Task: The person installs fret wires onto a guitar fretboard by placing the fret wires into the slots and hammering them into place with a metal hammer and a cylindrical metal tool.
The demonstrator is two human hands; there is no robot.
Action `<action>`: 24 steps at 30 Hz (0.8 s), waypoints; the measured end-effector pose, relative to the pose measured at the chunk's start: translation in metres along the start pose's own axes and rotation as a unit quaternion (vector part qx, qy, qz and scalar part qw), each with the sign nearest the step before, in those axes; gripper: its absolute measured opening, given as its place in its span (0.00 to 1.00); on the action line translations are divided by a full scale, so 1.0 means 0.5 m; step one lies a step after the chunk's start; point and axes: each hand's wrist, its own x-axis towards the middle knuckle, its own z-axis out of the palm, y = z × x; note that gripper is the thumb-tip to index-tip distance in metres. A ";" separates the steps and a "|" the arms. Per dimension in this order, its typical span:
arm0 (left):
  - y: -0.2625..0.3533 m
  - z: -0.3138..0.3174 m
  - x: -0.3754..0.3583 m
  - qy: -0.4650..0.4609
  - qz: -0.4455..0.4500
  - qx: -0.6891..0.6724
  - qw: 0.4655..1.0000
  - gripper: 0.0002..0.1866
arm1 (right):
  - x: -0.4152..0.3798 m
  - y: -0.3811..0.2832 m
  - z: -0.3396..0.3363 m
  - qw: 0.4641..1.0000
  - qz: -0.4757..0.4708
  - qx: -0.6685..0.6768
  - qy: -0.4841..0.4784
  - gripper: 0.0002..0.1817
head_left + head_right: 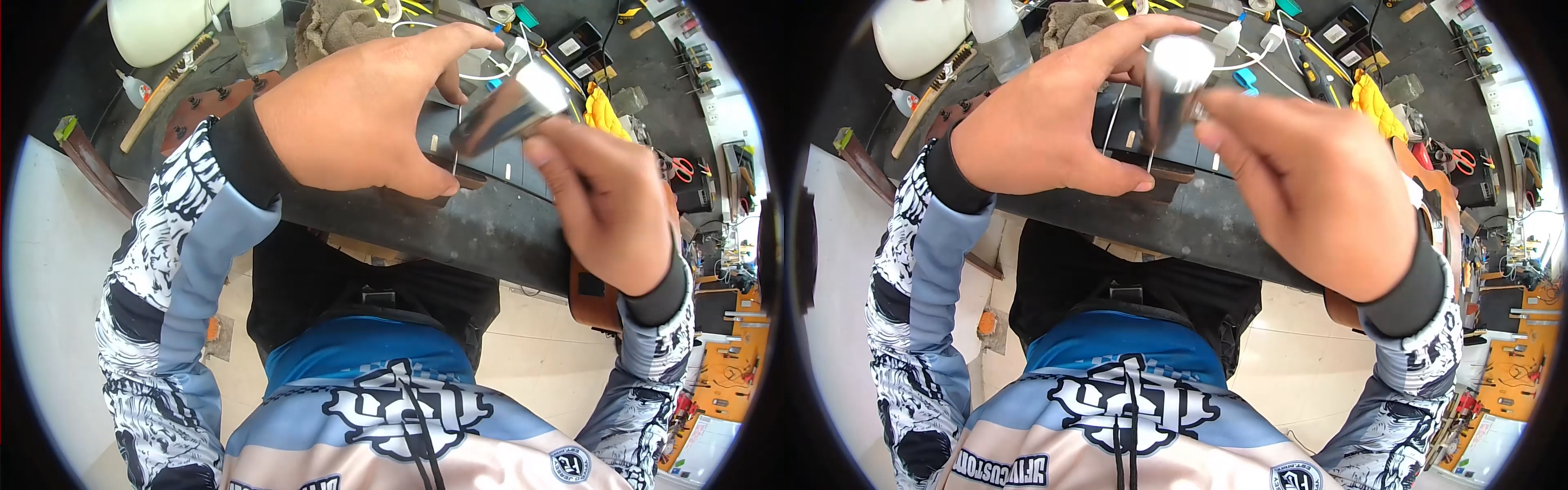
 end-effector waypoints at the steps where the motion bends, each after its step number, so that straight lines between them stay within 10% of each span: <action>1: -0.001 -0.001 0.002 -0.010 -0.009 -0.008 1.000 0.54 | 0.000 0.008 0.011 1.000 -0.022 0.000 -0.008 0.08; 24: -0.016 -0.003 0.007 -0.012 0.028 0.007 1.000 0.51 | -0.004 0.006 0.007 1.000 -0.002 -0.016 -0.008 0.04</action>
